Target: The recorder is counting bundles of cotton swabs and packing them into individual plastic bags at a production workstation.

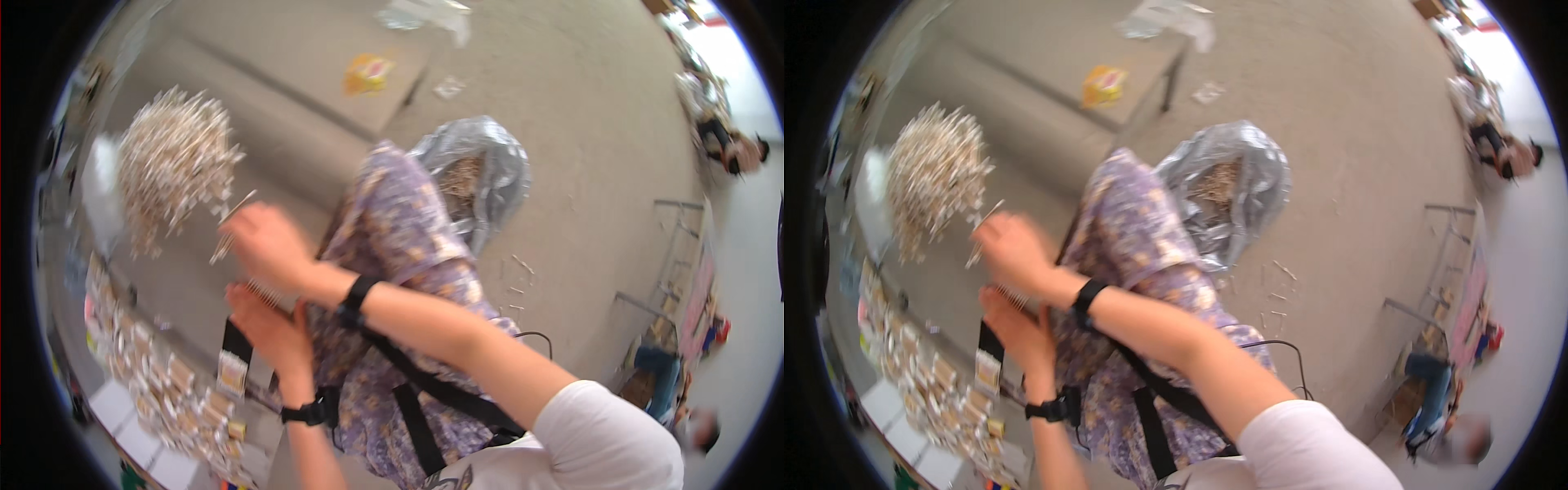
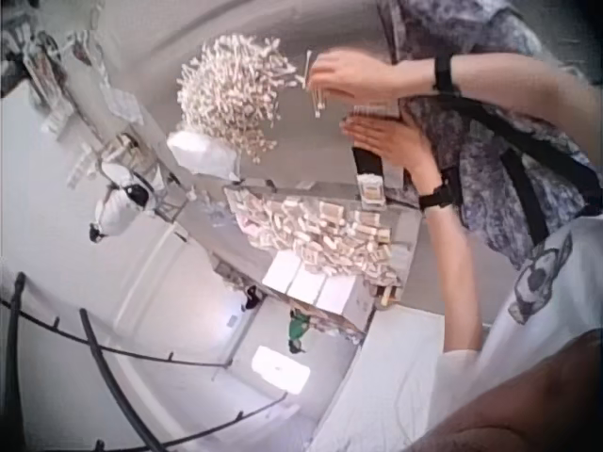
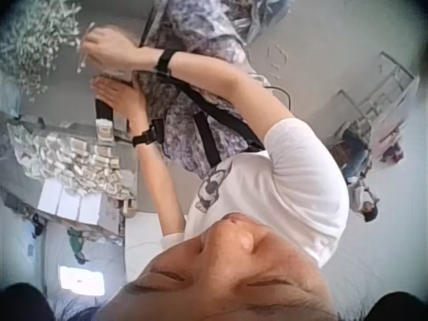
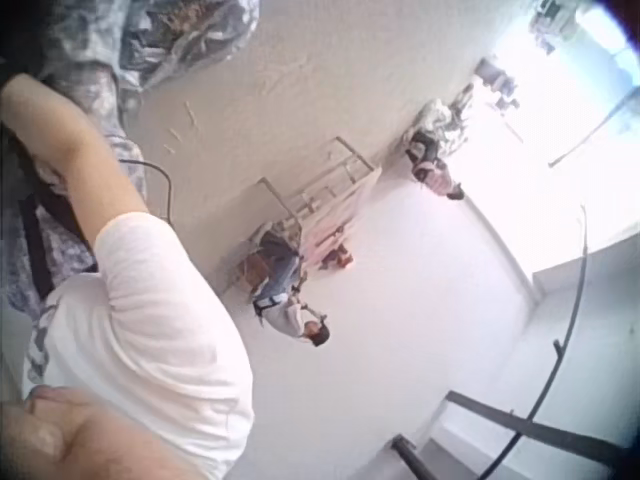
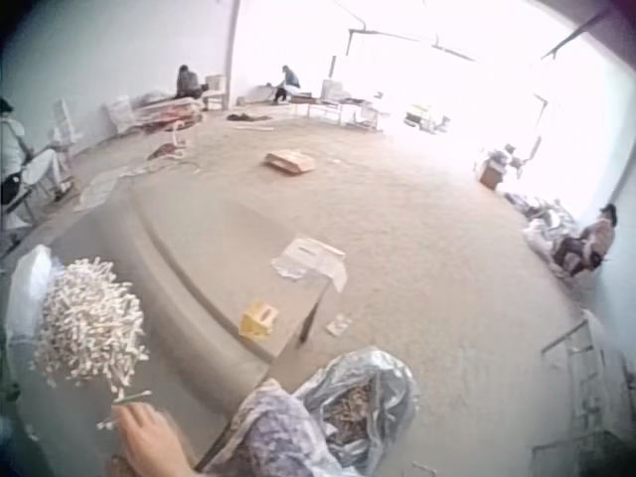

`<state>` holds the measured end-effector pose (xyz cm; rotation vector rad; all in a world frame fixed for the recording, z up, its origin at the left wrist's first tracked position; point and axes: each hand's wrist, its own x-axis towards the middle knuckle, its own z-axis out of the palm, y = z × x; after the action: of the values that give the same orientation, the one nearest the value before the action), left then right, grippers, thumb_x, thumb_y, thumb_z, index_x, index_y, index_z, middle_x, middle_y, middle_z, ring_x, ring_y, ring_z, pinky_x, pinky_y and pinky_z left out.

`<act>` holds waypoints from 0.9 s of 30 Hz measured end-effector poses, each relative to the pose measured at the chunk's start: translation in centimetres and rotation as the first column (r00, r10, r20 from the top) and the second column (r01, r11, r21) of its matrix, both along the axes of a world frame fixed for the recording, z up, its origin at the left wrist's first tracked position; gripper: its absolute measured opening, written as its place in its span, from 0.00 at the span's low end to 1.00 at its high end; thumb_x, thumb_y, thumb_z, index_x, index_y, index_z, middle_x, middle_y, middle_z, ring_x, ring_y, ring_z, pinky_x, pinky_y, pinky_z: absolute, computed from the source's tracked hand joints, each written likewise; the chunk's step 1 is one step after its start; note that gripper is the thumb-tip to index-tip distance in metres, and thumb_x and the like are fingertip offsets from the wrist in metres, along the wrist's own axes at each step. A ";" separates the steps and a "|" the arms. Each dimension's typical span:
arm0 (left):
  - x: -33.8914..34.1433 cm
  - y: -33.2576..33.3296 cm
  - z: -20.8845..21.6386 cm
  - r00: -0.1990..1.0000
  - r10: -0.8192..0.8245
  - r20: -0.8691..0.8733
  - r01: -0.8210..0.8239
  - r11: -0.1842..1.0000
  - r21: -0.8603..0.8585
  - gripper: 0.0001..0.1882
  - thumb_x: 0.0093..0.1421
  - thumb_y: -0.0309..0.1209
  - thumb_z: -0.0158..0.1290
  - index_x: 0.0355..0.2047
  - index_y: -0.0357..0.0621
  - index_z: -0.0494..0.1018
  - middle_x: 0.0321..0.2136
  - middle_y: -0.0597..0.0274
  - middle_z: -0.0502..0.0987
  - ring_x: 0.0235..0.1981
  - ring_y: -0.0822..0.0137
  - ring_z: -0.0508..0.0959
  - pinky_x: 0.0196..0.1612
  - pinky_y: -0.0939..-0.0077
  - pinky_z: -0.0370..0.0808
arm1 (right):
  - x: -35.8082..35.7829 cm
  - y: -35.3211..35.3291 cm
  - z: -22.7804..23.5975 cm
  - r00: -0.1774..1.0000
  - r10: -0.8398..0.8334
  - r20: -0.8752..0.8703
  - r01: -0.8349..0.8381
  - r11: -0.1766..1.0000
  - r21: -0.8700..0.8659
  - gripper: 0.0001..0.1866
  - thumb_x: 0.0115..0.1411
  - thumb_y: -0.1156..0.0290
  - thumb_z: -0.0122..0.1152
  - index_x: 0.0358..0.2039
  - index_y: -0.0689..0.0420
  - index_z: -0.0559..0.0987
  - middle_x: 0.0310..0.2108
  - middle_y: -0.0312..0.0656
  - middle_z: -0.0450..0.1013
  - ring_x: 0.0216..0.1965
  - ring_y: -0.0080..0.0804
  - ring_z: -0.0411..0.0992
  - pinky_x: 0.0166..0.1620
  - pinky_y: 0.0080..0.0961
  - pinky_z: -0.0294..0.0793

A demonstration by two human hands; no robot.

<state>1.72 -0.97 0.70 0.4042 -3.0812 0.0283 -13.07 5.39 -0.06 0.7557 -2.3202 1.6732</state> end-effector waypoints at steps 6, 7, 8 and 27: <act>0.3 -1.9 -0.2 0.992 -0.112 -0.066 0.111 0.994 -0.015 0.45 0.67 0.55 0.43 0.69 0.31 0.45 0.70 0.38 0.47 0.72 0.43 0.47 0.70 0.47 0.44 | 1.9 -1.6 -0.3 0.999 -0.038 -0.037 0.035 0.997 -0.068 0.16 0.44 0.70 0.60 0.36 0.58 0.75 0.37 0.43 0.70 0.43 0.41 0.68 0.50 0.36 0.67; 0.3 -2.0 -0.4 0.988 -0.145 -0.060 0.145 0.989 -0.009 0.45 0.67 0.55 0.43 0.69 0.31 0.45 0.70 0.38 0.47 0.72 0.43 0.47 0.70 0.47 0.44 | 1.9 -1.5 -0.3 0.998 -0.042 -0.040 0.039 0.996 -0.077 0.15 0.44 0.70 0.60 0.35 0.59 0.75 0.36 0.43 0.69 0.42 0.41 0.67 0.49 0.35 0.67; 0.5 -2.3 -0.5 0.988 -0.145 -0.048 0.142 0.989 -0.050 0.45 0.67 0.55 0.43 0.69 0.31 0.44 0.70 0.37 0.47 0.72 0.44 0.47 0.70 0.47 0.45 | 2.1 -1.5 -0.2 0.998 -0.040 -0.039 0.036 0.995 -0.091 0.14 0.44 0.69 0.59 0.34 0.60 0.74 0.35 0.43 0.69 0.41 0.40 0.67 0.48 0.34 0.67; -2.4 0.1 1.2 0.988 -0.071 -0.134 0.091 0.984 0.155 0.29 0.67 0.46 0.46 0.52 0.28 0.68 0.51 0.32 0.71 0.59 0.36 0.63 0.66 0.45 0.51 | 1.5 -1.0 0.3 1.000 -0.023 -0.020 0.022 0.999 -0.044 0.18 0.42 0.67 0.63 0.35 0.57 0.75 0.38 0.42 0.71 0.44 0.38 0.69 0.48 0.32 0.68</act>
<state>-0.69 -0.91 1.94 0.2730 -2.9786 -0.2404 -11.57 4.41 0.22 0.7323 -2.2616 1.6931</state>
